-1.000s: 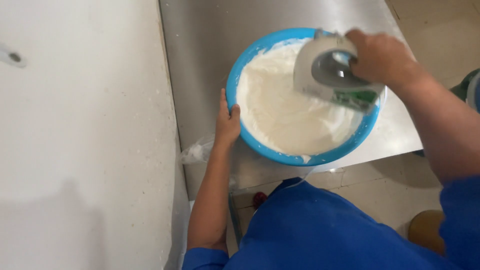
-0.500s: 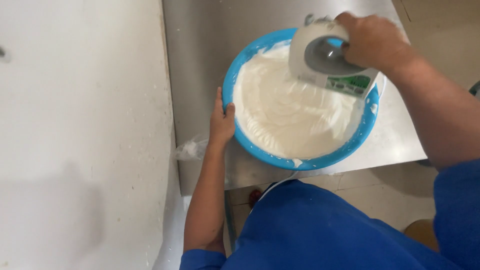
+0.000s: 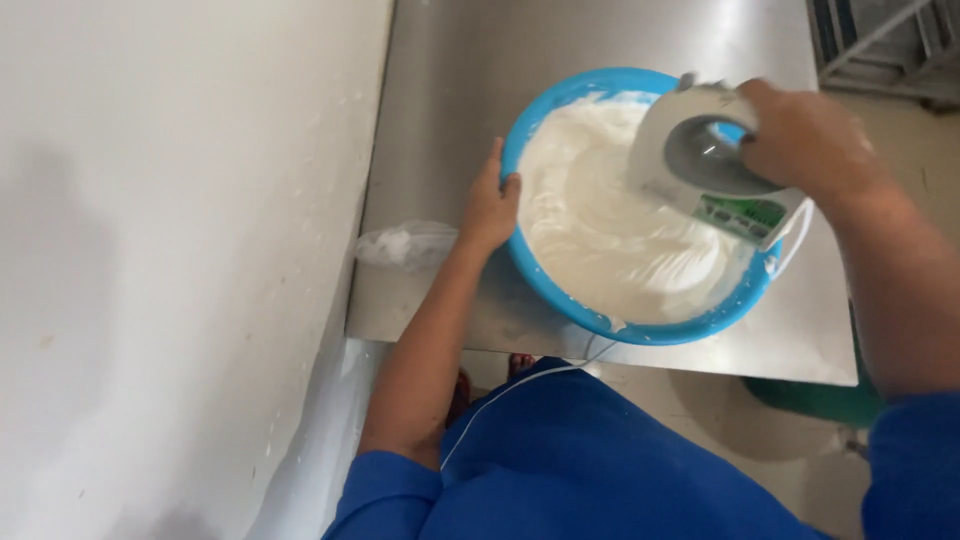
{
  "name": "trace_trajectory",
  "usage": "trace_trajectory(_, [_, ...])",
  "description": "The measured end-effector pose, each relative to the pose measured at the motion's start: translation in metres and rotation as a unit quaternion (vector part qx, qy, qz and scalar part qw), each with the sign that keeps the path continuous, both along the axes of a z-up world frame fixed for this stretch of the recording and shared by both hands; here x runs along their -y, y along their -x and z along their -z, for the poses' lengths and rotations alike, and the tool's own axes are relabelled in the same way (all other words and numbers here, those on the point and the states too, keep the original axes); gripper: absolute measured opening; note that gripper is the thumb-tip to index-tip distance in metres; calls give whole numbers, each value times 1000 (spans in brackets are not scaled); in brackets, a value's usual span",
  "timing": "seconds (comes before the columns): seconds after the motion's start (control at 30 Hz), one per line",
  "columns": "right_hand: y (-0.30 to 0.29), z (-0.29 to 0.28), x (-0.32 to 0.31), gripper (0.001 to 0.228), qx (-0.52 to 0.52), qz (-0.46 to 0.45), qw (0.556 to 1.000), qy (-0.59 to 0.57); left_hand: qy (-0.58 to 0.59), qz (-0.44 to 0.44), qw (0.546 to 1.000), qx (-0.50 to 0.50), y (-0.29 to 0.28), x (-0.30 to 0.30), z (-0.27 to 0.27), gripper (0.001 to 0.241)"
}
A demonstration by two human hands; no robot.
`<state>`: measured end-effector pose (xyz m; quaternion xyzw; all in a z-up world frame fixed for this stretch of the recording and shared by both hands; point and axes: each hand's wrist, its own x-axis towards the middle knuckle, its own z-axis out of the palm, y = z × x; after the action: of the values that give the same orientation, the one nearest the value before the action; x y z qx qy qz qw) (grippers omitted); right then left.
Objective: The person whips white cream in a blue bowl using a hand mixer.
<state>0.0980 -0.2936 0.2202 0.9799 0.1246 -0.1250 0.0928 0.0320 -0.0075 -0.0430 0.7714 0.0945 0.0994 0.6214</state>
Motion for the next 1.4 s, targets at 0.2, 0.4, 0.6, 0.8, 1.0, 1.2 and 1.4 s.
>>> trace_trajectory(0.2, [-8, 27, -27, 51, 127, -115, 976, -134, 31, 27, 999, -32, -1, 4, -11, 67])
trace_trajectory(0.4, [40, 1, -14, 53, 1, -40, 999, -1, -9, 29, 999, -42, 6, 2, -31, 66])
trace_trajectory(0.6, [-25, 14, 8, 57, 103, 30, 991, 78, -46, 38, 997, -55, 7, 3, -36, 66])
trace_trajectory(0.8, [-32, 28, -38, 53, 153, -24, 985, -75, -43, 51, 995, -79, 13, -1, -48, 65])
trace_trajectory(1.0, [14, 12, -67, 50, 228, -161, 938, -206, -46, 44, 997, -44, 13, -2, -41, 65])
trace_trajectory(1.2, [64, -9, -89, 58, 187, -173, 946, -200, 11, 31, 999, -1, 11, 2, -24, 64])
trace_trajectory(1.4, [125, -21, -81, 64, 120, -85, 976, -163, 81, 0, 996, -28, 13, 3, -33, 59])
